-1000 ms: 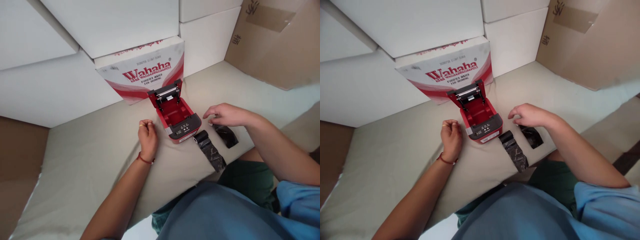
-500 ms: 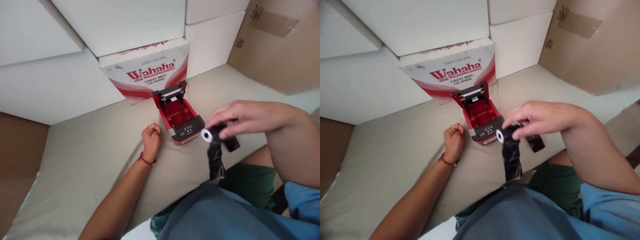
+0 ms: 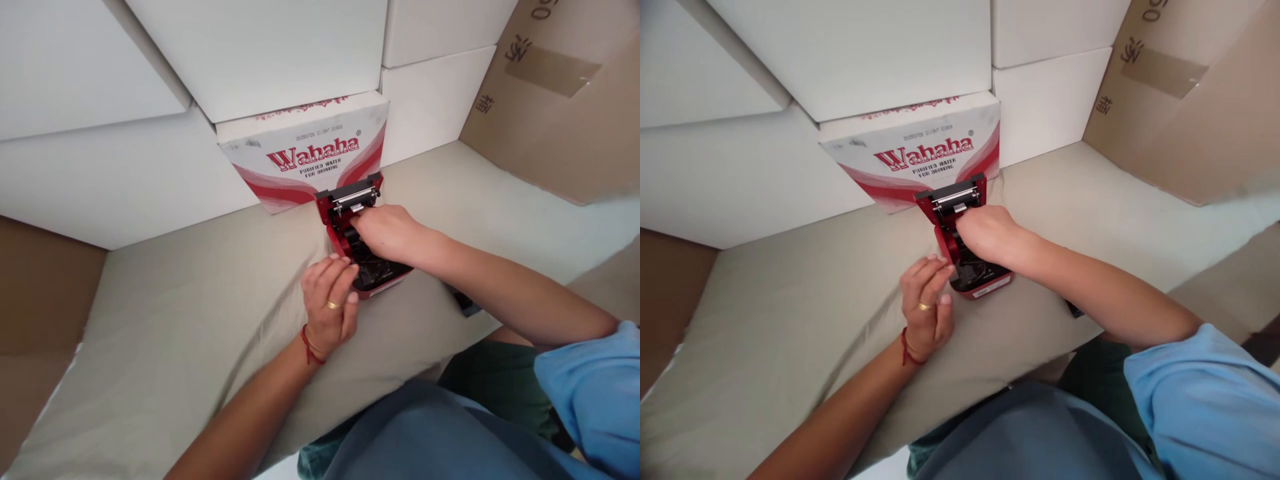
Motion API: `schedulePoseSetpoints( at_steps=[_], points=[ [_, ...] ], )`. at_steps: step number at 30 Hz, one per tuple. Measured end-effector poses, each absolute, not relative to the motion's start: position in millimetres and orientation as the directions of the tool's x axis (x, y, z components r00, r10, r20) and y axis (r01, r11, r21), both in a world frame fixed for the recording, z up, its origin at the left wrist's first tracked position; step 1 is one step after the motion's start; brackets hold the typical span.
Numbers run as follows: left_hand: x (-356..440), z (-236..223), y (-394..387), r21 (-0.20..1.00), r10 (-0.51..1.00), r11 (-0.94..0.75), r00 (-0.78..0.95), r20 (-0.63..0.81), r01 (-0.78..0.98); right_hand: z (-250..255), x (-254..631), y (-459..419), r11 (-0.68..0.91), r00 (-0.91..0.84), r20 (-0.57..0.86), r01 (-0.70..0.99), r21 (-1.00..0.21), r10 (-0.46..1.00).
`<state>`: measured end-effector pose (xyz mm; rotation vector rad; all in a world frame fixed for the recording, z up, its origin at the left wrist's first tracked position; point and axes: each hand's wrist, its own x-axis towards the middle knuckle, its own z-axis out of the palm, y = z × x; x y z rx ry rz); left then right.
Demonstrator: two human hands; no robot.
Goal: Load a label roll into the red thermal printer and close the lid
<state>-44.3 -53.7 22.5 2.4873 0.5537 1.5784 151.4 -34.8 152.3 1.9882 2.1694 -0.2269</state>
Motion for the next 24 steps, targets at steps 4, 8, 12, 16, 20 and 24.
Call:
schedulePoseSetpoints(
  at_steps=[4,8,12,16,20,24],
  points=[
    [-41,29,-61,0.247,0.304,-0.953,0.519,0.799,0.179,150,151,-28,0.104,-0.098,-0.242,0.994,0.013,0.965],
    [-39,33,-59,0.199,0.245,-0.969,0.58,0.777,0.144,141,155,-23,0.11,-0.111,-0.209,0.994,-0.018,0.972],
    [-38,34,-59,0.147,0.212,-0.977,0.595,0.775,0.157,140,174,-32,0.188,-0.218,-0.114,0.956,-0.223,0.969],
    [-36,35,-60,0.12,0.196,-0.978,0.58,0.791,0.168,146,201,-49,0.2,-0.133,0.155,0.776,-0.598,0.979],
    [-35,37,-62,0.097,0.173,-0.982,0.57,0.803,0.161,141,218,-47,0.17,0.211,0.438,0.711,-0.682,0.874],
    [-35,40,-64,0.094,0.172,-0.982,0.576,0.799,0.163,130,220,-36,0.262,0.098,0.436,0.674,-0.691,0.895]
  ],
)
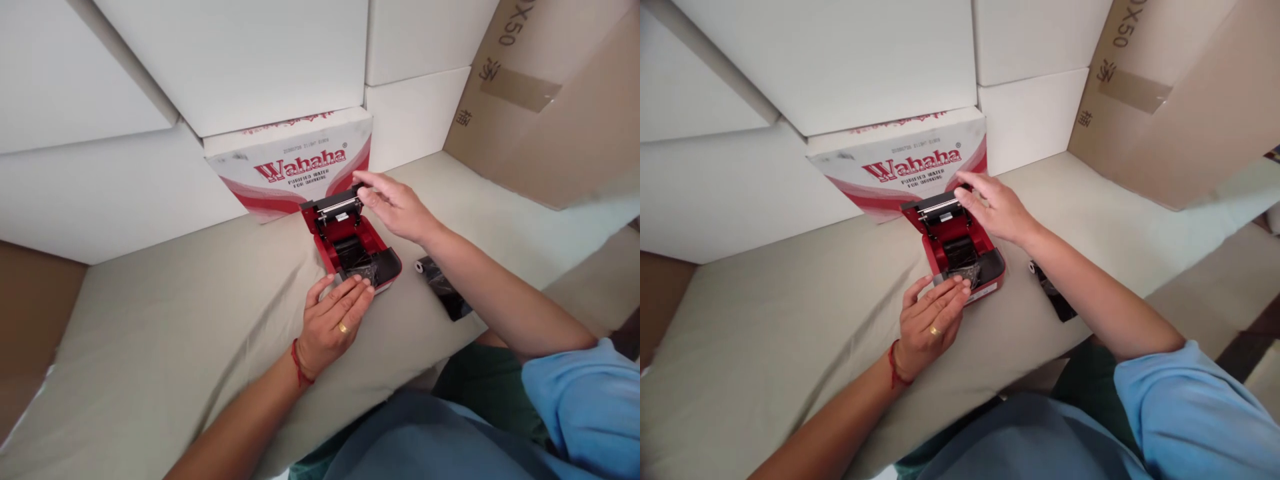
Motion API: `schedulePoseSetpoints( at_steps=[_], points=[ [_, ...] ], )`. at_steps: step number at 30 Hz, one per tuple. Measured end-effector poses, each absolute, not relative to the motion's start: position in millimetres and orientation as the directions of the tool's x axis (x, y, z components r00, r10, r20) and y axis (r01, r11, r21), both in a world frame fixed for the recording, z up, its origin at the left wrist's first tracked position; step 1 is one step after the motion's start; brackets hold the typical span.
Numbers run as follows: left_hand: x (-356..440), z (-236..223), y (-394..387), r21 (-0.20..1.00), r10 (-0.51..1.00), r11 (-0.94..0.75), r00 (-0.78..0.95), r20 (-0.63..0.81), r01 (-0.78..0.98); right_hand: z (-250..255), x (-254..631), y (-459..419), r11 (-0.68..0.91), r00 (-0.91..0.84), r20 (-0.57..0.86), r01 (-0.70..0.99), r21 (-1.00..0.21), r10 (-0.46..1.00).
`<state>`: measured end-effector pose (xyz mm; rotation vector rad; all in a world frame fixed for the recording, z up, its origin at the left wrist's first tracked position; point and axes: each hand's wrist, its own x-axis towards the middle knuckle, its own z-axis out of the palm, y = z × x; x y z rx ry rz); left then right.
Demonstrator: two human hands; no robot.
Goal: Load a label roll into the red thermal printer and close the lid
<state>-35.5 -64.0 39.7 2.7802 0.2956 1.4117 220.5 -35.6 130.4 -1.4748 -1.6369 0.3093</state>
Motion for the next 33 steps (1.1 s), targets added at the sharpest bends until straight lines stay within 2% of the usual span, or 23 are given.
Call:
schedulePoseSetpoints(
  at_steps=[8,13,18,23,27,29,33],
  points=[
    [-36,44,-68,0.067,0.156,-0.984,0.615,0.773,0.165,109,209,-74,0.422,-0.085,0.5,0.665,-0.616,0.862],
    [-38,45,-68,0.066,0.154,-0.985,0.624,0.766,0.163,86,210,-101,0.408,-0.122,0.46,0.69,-0.597,0.88],
    [-39,45,-70,0.085,0.166,-0.985,0.659,0.734,0.152,76,212,-112,0.404,-0.158,0.461,0.764,-0.504,0.873],
    [-44,41,-66,0.185,0.232,-0.973,0.626,0.745,0.14,71,210,-110,0.406,-0.15,0.474,0.764,-0.502,0.868],
    [-52,33,-55,0.326,0.391,-0.92,0.427,0.815,0.219,60,206,-110,0.426,-0.087,0.524,0.701,-0.572,0.847],
    [-56,29,-48,0.409,0.492,-0.867,0.353,0.796,0.285,54,205,-112,0.459,-0.091,0.547,0.667,-0.587,0.832],
    [-60,21,-34,0.473,0.562,-0.827,0.435,0.703,0.304,49,206,-118,0.534,-0.165,0.563,0.607,-0.589,0.809]
  ],
)
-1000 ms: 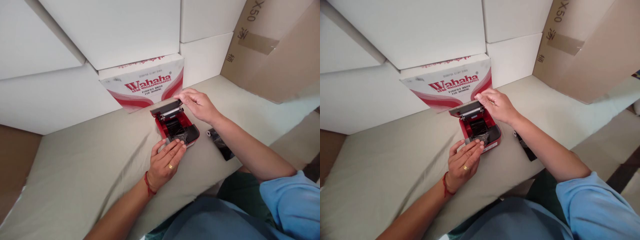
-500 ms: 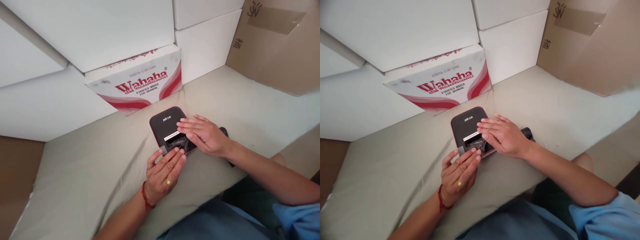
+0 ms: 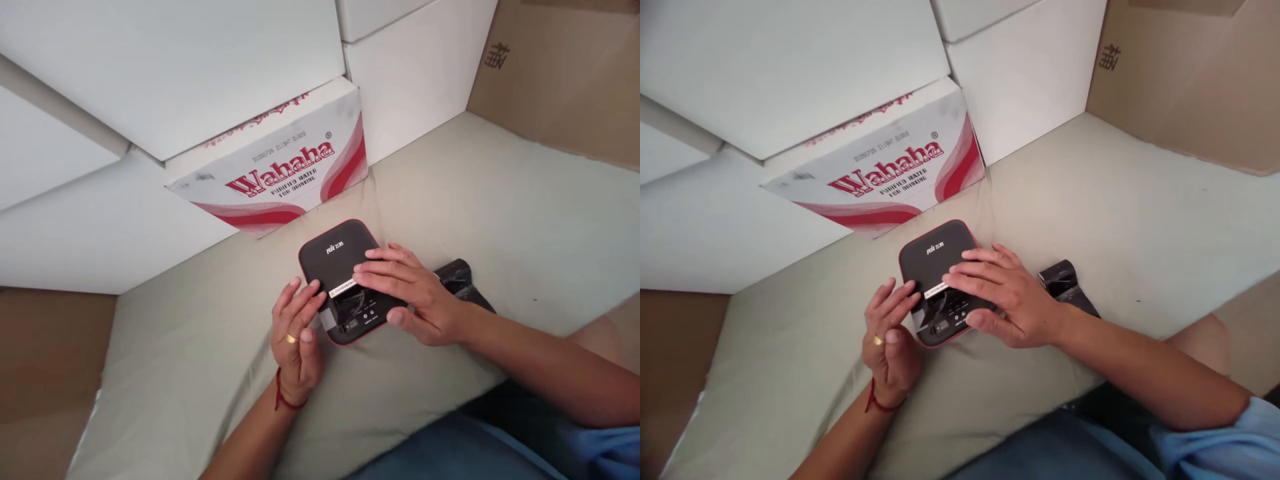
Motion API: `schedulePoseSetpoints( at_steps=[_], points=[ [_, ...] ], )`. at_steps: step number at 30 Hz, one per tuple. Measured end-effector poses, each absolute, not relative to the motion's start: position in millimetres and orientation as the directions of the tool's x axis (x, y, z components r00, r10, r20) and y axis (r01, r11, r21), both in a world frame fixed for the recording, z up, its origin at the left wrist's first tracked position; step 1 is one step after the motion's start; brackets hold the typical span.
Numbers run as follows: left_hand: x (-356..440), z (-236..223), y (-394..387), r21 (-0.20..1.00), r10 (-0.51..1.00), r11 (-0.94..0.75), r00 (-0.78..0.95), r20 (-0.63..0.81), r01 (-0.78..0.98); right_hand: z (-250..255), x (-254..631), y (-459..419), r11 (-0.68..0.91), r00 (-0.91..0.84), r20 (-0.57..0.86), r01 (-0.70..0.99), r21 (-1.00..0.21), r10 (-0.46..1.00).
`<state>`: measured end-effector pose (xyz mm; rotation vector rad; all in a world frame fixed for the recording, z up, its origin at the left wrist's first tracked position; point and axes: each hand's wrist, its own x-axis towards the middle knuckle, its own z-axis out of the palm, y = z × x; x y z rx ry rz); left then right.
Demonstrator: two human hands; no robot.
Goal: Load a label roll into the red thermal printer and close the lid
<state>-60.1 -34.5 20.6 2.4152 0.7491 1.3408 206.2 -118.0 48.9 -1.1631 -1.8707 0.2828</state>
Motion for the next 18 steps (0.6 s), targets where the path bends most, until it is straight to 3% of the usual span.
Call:
schedulePoseSetpoints(
  at_steps=[9,14,18],
  points=[
    [-60,34,-21,0.408,0.458,-0.886,0.557,0.693,0.22,58,210,-130,0.605,-0.107,0.699,0.604,-0.519,0.707],
    [-62,33,-23,0.446,0.48,-0.869,0.575,0.662,0.212,65,209,-134,0.604,-0.118,0.709,0.632,-0.487,0.695],
    [-62,21,-25,0.363,0.459,-0.888,0.483,0.746,0.282,66,208,-132,0.643,-0.168,0.739,0.64,-0.421,0.652]
  ],
)
